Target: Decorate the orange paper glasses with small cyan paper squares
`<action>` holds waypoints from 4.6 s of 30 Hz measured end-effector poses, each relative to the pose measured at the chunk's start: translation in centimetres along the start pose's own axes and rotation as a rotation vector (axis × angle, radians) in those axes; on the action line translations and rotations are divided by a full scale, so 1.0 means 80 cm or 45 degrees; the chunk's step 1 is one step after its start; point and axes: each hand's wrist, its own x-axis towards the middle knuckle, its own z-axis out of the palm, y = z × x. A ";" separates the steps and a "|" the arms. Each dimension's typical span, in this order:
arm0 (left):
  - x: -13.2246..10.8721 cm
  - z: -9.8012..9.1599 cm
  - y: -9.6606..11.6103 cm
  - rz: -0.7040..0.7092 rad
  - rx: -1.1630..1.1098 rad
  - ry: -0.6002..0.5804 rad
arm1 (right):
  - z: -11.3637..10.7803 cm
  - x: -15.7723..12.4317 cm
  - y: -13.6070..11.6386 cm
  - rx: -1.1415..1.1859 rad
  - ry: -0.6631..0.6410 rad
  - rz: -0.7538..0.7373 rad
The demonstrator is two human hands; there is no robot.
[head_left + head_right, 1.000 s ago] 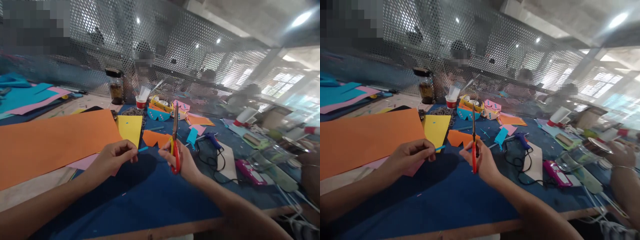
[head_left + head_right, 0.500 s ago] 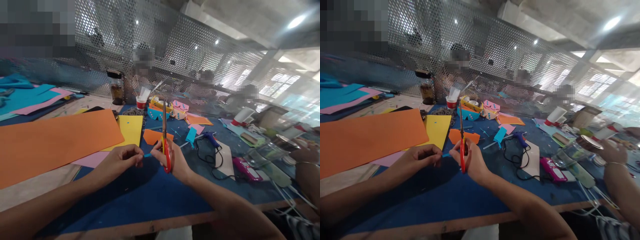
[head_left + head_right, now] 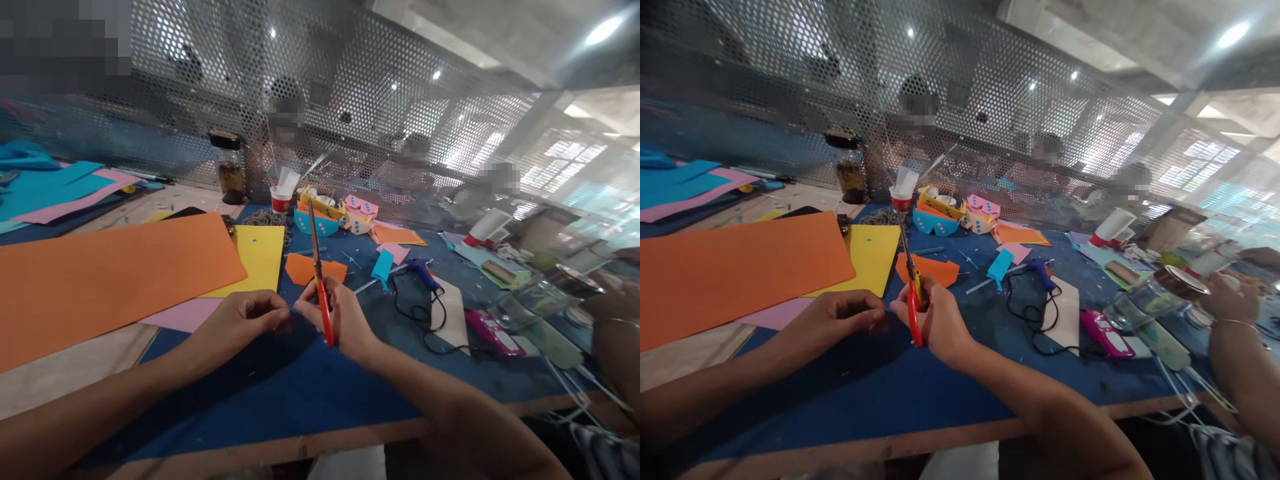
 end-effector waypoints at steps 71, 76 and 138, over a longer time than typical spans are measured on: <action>0.011 -0.011 -0.002 -0.020 -0.157 0.143 | -0.014 0.000 -0.001 -0.063 0.066 0.013; 0.010 -0.028 0.006 0.046 -0.283 0.455 | -0.032 0.006 0.004 -0.554 0.095 -0.010; -0.005 0.001 0.011 0.054 -0.095 0.163 | -0.006 -0.011 -0.004 -0.192 -0.051 -0.379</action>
